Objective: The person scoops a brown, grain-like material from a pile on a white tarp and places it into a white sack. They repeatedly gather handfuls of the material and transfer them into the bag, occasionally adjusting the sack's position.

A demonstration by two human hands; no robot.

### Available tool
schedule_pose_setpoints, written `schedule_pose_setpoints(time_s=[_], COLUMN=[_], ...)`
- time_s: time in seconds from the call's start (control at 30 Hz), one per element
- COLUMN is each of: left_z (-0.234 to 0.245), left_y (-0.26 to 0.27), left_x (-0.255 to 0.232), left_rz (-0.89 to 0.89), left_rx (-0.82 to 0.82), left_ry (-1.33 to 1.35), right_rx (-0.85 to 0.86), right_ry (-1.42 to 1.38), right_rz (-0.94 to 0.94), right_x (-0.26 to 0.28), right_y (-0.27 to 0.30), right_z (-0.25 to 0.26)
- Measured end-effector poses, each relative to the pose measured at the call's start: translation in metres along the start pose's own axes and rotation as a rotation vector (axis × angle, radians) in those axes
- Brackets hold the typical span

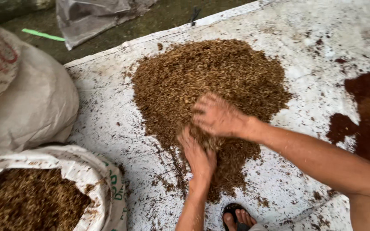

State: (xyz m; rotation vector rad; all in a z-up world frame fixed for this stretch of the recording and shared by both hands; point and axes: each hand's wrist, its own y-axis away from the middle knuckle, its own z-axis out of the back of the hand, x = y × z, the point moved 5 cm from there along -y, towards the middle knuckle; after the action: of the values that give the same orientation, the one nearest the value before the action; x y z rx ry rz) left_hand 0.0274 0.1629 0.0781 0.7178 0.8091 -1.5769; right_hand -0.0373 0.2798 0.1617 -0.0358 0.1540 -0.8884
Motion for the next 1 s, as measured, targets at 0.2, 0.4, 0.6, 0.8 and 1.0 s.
schedule_pose_setpoints(time_s=[0.2,0.4,0.6,0.8,1.0], left_z=[0.058,0.095,0.088,0.003,0.076], left_y=[-0.067,-0.054,0.035,0.11,0.057], left_x=[-0.092,-0.117,-0.034,0.068,-0.013], left_rz=[-0.293,0.251,-0.472,-0.063,0.281], left_rx=[0.199,0.297,-0.033,0.521,1.039], left_ry=[-0.329,0.623,-0.08,-0.434,-0.577], right_rx=[-0.234,-1.251,-0.613,0.113,1.24], right_ry=[-0.391,-0.592,-0.34,-0.479,-0.455], right_rz=[-0.196,-0.362,-0.427,-0.156,-0.499], right_x=[-0.051,-0.046,0.045,0.12,0.044], right_y=[0.041,0.091,0.155,0.24,0.165], right_z=[0.132,0.146,0.047,-0.155,-0.097])
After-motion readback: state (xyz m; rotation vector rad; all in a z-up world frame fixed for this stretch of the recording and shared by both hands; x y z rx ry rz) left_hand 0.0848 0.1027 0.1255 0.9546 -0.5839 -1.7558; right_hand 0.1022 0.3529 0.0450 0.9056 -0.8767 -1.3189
